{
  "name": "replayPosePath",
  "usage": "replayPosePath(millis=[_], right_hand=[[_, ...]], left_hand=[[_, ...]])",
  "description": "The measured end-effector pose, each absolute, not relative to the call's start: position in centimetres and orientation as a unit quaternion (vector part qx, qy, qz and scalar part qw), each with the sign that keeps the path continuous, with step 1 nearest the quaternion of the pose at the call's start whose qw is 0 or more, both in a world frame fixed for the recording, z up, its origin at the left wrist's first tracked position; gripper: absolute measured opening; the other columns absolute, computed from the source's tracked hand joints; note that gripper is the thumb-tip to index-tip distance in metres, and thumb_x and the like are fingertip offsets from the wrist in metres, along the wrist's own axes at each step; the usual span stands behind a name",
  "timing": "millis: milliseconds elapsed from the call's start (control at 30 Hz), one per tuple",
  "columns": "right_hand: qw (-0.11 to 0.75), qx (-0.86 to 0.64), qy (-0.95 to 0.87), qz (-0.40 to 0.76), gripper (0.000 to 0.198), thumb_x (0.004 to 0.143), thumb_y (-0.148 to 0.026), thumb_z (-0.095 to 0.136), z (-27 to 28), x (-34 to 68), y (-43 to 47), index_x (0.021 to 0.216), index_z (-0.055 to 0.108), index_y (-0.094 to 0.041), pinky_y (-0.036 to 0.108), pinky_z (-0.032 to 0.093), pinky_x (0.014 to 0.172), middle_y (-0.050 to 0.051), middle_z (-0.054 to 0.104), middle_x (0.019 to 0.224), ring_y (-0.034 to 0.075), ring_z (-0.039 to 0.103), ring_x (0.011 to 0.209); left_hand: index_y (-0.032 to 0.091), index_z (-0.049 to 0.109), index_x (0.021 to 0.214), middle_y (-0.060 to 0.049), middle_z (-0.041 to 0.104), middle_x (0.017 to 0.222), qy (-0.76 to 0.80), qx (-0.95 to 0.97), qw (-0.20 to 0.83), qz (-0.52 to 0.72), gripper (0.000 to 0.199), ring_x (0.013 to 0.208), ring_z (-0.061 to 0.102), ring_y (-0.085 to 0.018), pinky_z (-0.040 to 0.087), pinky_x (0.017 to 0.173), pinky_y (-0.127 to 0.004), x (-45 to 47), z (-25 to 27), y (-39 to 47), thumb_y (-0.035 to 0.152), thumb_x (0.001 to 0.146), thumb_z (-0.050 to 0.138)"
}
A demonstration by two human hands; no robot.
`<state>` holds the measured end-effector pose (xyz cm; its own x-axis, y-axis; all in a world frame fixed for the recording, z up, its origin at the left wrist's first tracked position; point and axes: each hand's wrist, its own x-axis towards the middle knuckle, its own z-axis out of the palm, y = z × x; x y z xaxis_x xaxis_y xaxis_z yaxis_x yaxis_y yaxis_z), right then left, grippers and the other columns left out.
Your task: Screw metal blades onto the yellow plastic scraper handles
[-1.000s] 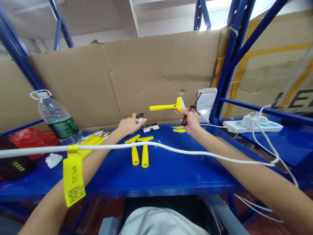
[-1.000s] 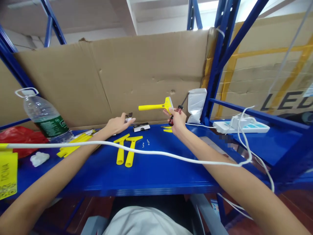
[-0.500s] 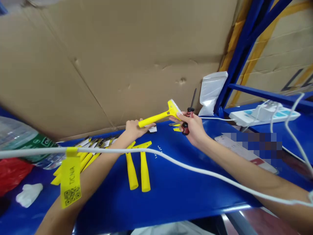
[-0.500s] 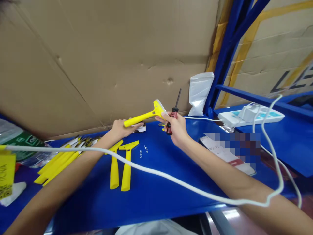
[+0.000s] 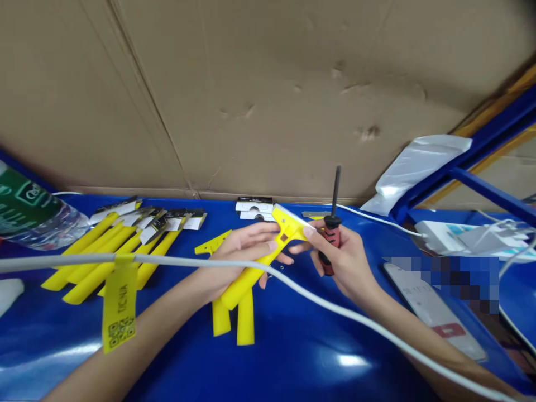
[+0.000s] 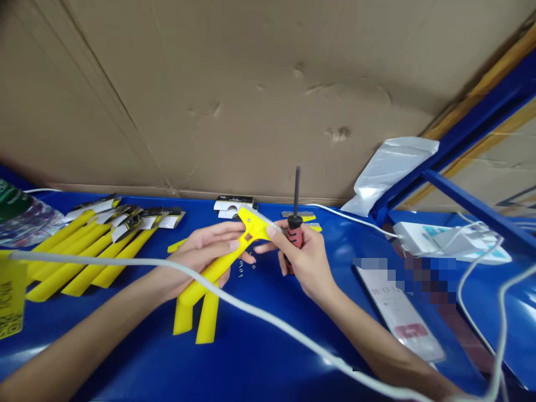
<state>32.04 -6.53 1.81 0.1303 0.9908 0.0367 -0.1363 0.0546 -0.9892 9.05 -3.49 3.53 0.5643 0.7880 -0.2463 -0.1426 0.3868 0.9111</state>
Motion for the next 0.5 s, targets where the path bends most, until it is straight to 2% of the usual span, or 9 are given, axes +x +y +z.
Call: replayPosePath(millis=[67, 133, 200, 267, 367, 433, 500], right_hand=[[0.556, -0.503, -0.486, 0.449, 0.05, 0.094, -0.063, 0.092, 1.3, 31.8, -6.5, 0.105, 0.075, -0.018, 0.024, 0.032, 0.034, 0.001, 0.07, 0.057, 0.013, 0.052, 0.033], [0.557, -0.507, -0.518, 0.405, 0.049, 0.103, -0.066, 0.081, 1.0, 31.6, -6.4, 0.099, 0.072, -0.019, 0.024, 0.03, 0.034, -0.003, 0.06, 0.048, 0.011, 0.046, 0.031], [0.576, -0.499, -0.524, 0.381, 0.047, 0.106, -0.066, 0.077, 0.6, 31.5, -6.1, 0.097, 0.064, -0.022, 0.024, 0.026, 0.034, -0.003, 0.068, 0.062, 0.009, 0.046, 0.032], [0.59, -0.485, -0.512, 0.392, 0.046, 0.106, -0.064, 0.078, 0.1, 31.6, -5.8, 0.098, 0.055, -0.025, 0.023, 0.025, 0.034, -0.003, 0.073, 0.079, 0.008, 0.048, 0.034], [0.582, -0.479, -0.495, 0.432, 0.053, 0.098, -0.064, 0.086, -0.8, 32.0, -5.3, 0.101, 0.047, -0.03, 0.022, 0.029, 0.034, -0.01, 0.063, 0.071, 0.01, 0.049, 0.039], [0.575, -0.47, -0.501, 0.445, 0.056, 0.092, -0.067, 0.09, -1.3, 32.3, -4.8, 0.104, 0.05, -0.03, 0.022, 0.032, 0.036, -0.01, 0.058, 0.067, 0.013, 0.052, 0.044], [0.588, -0.455, -0.514, 0.427, 0.055, 0.088, -0.066, 0.094, -1.3, 32.6, -4.5, 0.106, 0.058, -0.028, 0.024, 0.035, 0.039, -0.008, 0.059, 0.068, 0.013, 0.054, 0.049]], left_hand=[[0.017, 0.067, 0.146, -0.011, 0.087, 0.094, 0.353, 0.442, 0.757, 0.326, 0.059, 0.044, 0.066, -0.015, 0.051, 0.042, -0.025, 8.6, 3.0, -3.8, 0.033, 0.094, 0.089], [0.018, 0.068, 0.141, -0.007, 0.085, 0.087, 0.359, 0.441, 0.743, 0.353, 0.056, 0.04, 0.062, -0.013, 0.046, 0.038, -0.023, 8.0, 2.9, -4.0, 0.033, 0.092, 0.09], [0.019, 0.07, 0.137, -0.002, 0.08, 0.079, 0.363, 0.438, 0.725, 0.388, 0.053, 0.04, 0.06, -0.011, 0.045, 0.039, -0.021, 7.6, 3.1, -4.3, 0.035, 0.091, 0.091], [0.019, 0.072, 0.133, 0.002, 0.074, 0.073, 0.359, 0.431, 0.72, 0.407, 0.05, 0.043, 0.06, -0.01, 0.046, 0.042, -0.019, 7.4, 3.4, -4.6, 0.036, 0.091, 0.093], [0.019, 0.072, 0.124, 0.004, 0.07, 0.068, 0.345, 0.423, 0.733, 0.406, 0.044, 0.042, 0.059, -0.01, 0.045, 0.042, -0.019, 7.3, 3.8, -5.4, 0.037, 0.09, 0.093], [0.02, 0.07, 0.117, 0.004, 0.069, 0.067, 0.337, 0.418, 0.74, 0.406, 0.037, 0.04, 0.056, -0.01, 0.043, 0.041, -0.02, 7.4, 4.1, -6.0, 0.035, 0.09, 0.09], [0.02, 0.069, 0.114, 0.002, 0.073, 0.071, 0.34, 0.409, 0.741, 0.411, 0.032, 0.039, 0.056, -0.009, 0.042, 0.04, -0.02, 7.7, 4.3, -6.7, 0.03, 0.09, 0.087]])
